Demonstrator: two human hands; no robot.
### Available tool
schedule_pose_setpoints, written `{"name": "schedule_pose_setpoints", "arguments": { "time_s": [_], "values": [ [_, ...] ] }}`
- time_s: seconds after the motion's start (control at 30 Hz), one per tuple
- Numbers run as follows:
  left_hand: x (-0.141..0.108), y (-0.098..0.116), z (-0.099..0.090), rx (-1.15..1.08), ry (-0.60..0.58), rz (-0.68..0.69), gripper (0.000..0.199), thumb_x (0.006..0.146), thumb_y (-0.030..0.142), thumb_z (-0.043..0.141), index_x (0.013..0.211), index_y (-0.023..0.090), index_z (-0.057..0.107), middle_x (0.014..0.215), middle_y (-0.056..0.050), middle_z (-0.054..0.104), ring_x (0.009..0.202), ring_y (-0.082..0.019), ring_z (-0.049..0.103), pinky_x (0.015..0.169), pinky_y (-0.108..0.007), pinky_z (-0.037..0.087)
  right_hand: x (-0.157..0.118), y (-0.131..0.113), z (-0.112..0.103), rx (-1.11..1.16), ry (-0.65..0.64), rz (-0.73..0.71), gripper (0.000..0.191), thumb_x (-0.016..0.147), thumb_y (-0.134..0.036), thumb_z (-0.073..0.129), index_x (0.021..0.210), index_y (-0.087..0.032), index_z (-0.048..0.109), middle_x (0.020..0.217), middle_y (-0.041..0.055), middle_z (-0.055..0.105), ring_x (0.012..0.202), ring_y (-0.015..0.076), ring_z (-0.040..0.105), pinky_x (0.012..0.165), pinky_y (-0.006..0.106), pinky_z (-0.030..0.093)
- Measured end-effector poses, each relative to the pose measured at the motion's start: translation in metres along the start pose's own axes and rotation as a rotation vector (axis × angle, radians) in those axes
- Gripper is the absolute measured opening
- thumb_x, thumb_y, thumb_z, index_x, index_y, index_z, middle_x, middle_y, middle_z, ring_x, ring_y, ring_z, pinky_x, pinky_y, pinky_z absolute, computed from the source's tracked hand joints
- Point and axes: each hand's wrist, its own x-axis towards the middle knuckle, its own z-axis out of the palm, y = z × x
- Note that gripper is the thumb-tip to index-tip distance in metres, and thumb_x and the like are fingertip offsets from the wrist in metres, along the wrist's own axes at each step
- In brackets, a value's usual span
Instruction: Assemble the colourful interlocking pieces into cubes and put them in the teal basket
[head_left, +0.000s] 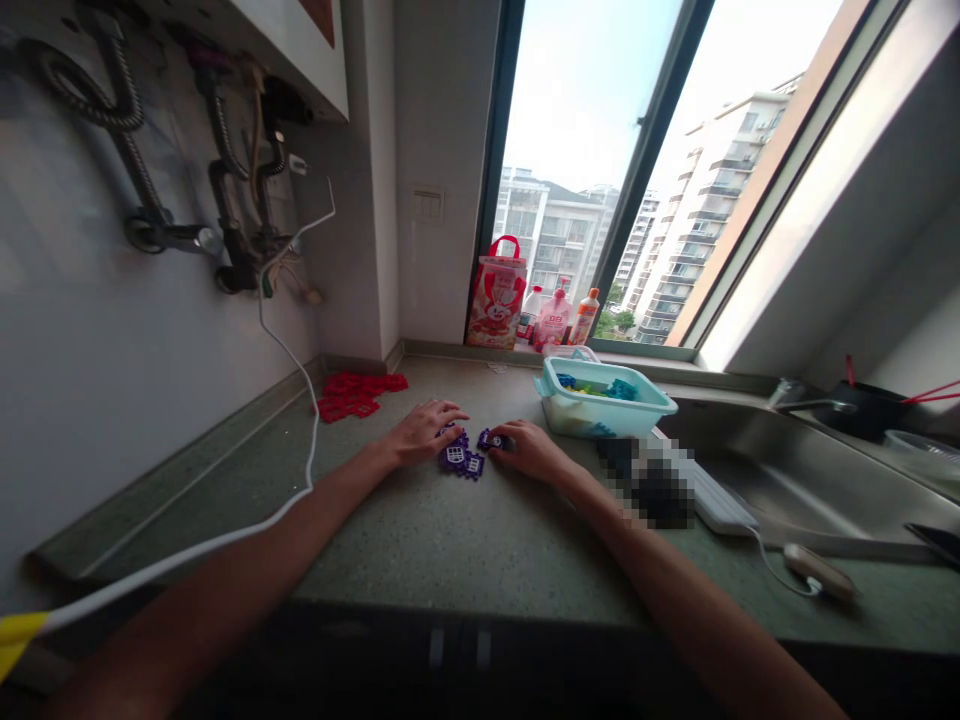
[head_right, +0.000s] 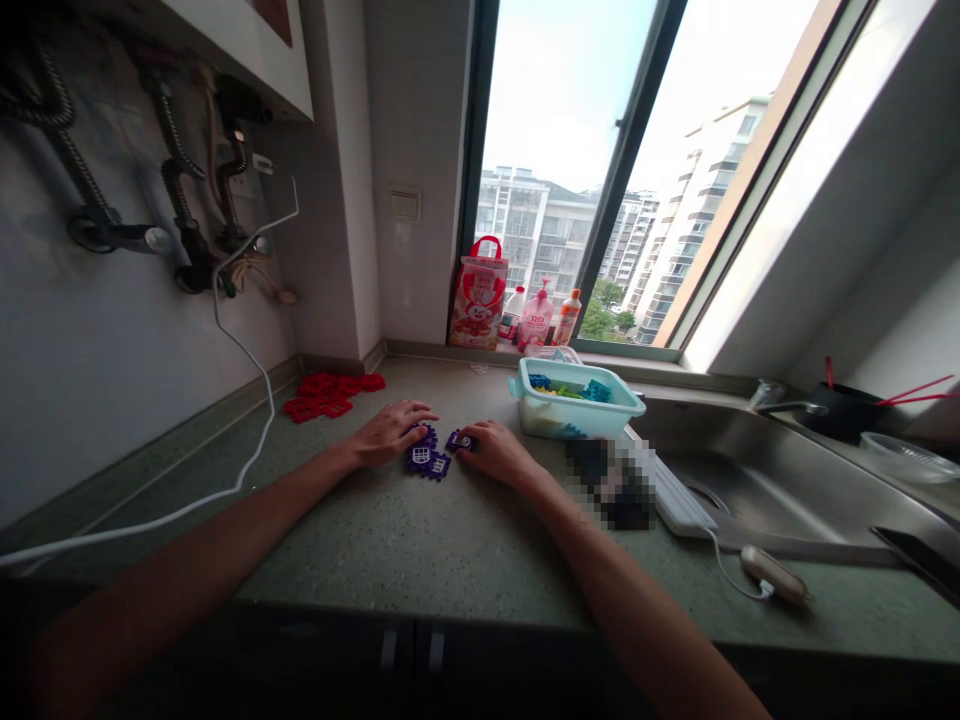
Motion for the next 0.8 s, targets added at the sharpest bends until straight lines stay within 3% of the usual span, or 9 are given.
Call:
{"name": "schedule_pose_setpoints", "arguments": {
  "time_s": [0.13,0.2,0.3,0.5,0.8],
  "values": [
    [-0.010,-0.004,-0.024,-0.016,-0.063,0.149,0.054,0.088,0.062,0.071,0.129,0.026,0.068,0.134,-0.009,0.064,0.126,-0.028,0.059,0.113,-0.041,0.043,-0.006,0.005,-0.010,-0.007,0.041,0.074,0.022,0.082,-0.025,0.080,0.104,-0.024,0.079,0.096,0.0046,0.076,0.084,0.0212,0.070,0.082,0.031,0.056],
    [-0.013,-0.004,-0.026,-0.025,-0.075,0.156,0.064,0.076,0.063,0.083,0.127,0.026,0.068,0.134,-0.009,0.064,0.125,-0.029,0.060,0.112,-0.040,0.044,-0.008,0.000,-0.015,0.009,0.086,0.063,0.025,0.080,-0.024,0.082,0.105,-0.024,0.079,0.099,0.0047,0.076,0.085,0.0210,0.070,0.082,0.031,0.056],
    [-0.013,-0.002,-0.021,-0.030,-0.088,0.149,0.066,0.069,0.060,0.089,0.122,0.026,0.070,0.138,-0.010,0.062,0.127,-0.030,0.060,0.112,-0.040,0.044,-0.008,-0.013,-0.018,0.065,0.168,0.003,0.028,0.082,-0.024,0.081,0.109,-0.024,0.076,0.104,0.0053,0.076,0.091,0.0215,0.071,0.089,0.033,0.055],
    [-0.010,-0.001,-0.016,-0.054,-0.072,0.169,0.052,0.072,0.051,0.089,0.114,0.025,0.073,0.129,-0.008,0.068,0.126,-0.028,0.060,0.111,-0.038,0.044,-0.007,-0.030,-0.015,0.122,0.114,-0.088,0.032,0.084,-0.024,0.081,0.115,-0.024,0.074,0.106,0.0051,0.077,0.095,0.0222,0.071,0.092,0.035,0.054],
    [-0.009,-0.020,-0.013,-0.049,-0.037,0.088,0.044,0.079,0.044,0.079,0.118,0.025,0.072,0.123,-0.008,0.071,0.118,-0.027,0.064,0.106,-0.036,0.049,-0.005,-0.053,-0.003,0.127,0.086,-0.051,0.029,0.088,-0.032,0.080,0.116,-0.025,0.074,0.110,0.0066,0.077,0.100,0.0236,0.071,0.095,0.036,0.054]
  ]
}}
